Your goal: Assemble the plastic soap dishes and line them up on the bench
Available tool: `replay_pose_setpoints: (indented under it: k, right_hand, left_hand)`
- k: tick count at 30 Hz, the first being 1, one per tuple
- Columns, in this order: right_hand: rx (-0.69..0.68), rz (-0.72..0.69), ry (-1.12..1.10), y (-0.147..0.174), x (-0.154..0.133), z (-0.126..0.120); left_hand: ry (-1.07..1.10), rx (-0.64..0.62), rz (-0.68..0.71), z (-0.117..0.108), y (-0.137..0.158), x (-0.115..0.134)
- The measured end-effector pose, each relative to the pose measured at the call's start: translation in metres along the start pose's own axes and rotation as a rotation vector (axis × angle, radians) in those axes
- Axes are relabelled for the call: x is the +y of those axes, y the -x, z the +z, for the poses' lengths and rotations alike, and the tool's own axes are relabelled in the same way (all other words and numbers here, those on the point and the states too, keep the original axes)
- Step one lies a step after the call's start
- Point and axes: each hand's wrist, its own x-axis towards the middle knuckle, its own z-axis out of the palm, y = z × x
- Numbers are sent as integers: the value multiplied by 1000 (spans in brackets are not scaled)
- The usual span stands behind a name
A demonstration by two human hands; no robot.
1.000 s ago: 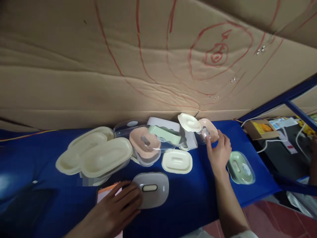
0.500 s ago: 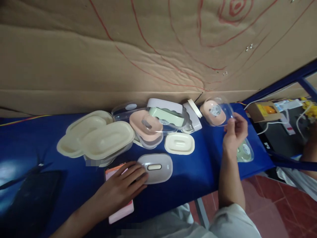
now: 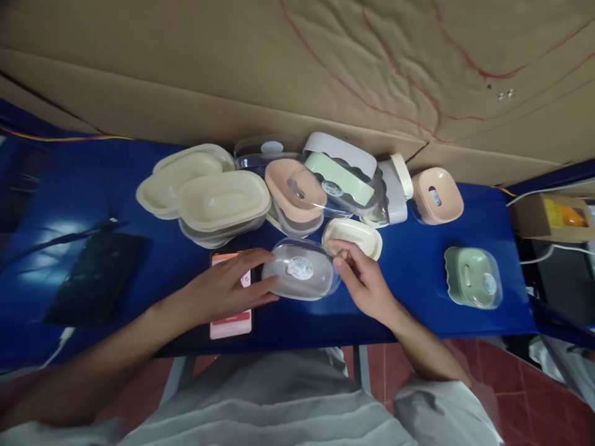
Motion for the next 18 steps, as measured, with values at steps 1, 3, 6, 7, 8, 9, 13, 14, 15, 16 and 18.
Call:
replay_pose_setpoints:
  k: [1, 3, 6, 7, 8, 9, 13, 14, 15, 16, 18]
  right_hand:
    - [16, -34, 72, -2, 1, 5]
    - [17, -137, 238, -4, 3, 9]
    - [-70, -297, 448, -3, 3, 8]
    - [-104, -339, 508, -2, 3, 9]
    - [-138, -379, 569, -1, 2, 11]
    - [-169, -418, 628, -1, 2, 14]
    - [-214, -525, 769, -2, 6, 29]
    - [-209, -546, 780, -3, 8, 32]
    - [-203, -571, 789, -4, 10, 34]
    - [-204, -605, 798, -5, 12, 34]
    - [-211, -687, 820, -8, 14, 33]
  left_hand:
    - [-9, -17, -5, 0, 0, 0]
    - [-28, -50, -6, 0, -2, 0]
    - [-36, -55, 7, 0, -5, 0]
    - [-38, -42, 10, -1, -6, -1]
    - [-42, -29, 9, -1, -7, -1]
    - [-45, -20, 8, -2, -8, -2]
    - [-45, -15, 0, -5, -10, -5]
    - [-44, -17, -2, -5, -10, -5]
    - [-44, -21, -3, -6, -9, -6]
    - [-45, -29, -2, -6, -9, -6]
    - [-49, -47, 7, -7, -8, -7]
